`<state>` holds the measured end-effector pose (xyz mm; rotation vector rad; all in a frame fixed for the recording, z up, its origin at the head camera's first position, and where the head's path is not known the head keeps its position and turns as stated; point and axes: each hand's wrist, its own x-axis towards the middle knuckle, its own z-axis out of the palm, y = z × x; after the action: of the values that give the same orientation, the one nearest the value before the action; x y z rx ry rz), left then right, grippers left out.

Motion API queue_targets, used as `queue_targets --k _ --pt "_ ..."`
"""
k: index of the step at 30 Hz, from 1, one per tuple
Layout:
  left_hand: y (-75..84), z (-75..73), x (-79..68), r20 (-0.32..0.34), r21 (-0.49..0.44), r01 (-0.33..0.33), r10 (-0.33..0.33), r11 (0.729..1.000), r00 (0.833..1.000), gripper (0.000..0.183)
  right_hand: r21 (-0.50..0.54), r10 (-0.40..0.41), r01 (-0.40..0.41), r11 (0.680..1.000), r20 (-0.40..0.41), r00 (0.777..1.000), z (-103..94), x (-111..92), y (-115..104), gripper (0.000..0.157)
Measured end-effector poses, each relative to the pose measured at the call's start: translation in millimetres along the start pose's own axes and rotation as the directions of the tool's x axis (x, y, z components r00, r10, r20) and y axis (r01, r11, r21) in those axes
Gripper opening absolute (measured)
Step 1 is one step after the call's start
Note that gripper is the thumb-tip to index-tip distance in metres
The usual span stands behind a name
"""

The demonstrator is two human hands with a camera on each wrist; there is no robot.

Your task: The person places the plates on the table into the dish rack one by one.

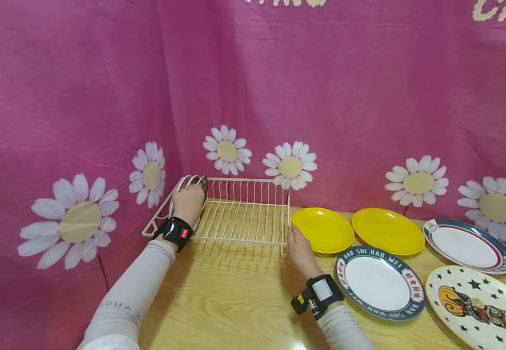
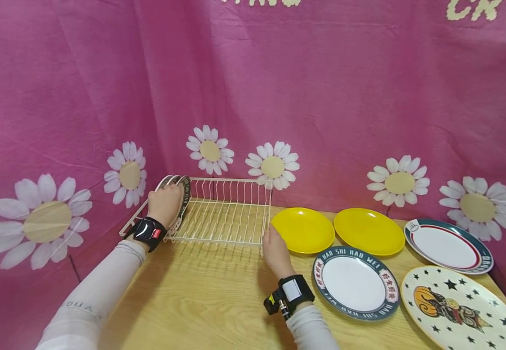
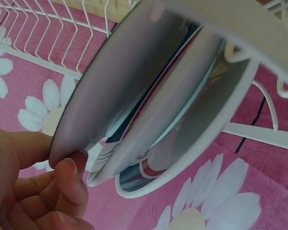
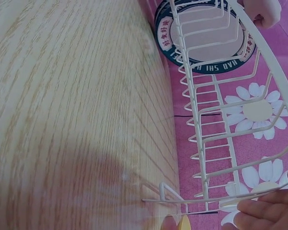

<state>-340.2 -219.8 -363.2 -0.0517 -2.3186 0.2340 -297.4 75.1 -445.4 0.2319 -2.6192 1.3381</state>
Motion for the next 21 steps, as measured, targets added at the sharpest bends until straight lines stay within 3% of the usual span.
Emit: queue_targets --k 14,21 --pt "-8.3 -2.5 -6.9 -0.035 -0.109 0.065 -0.069 0.992 0.997 0.03 0.008 0.013 -0.013 1.0 -0.004 1.0 1.2 0.5 -0.8 0.047" --pt "-10.5 -12.4 -11.7 0.036 -0.16 0.096 -0.092 0.982 0.995 0.037 0.022 0.021 -0.021 1.0 0.013 1.0 -0.3 0.1 -0.8 0.048"
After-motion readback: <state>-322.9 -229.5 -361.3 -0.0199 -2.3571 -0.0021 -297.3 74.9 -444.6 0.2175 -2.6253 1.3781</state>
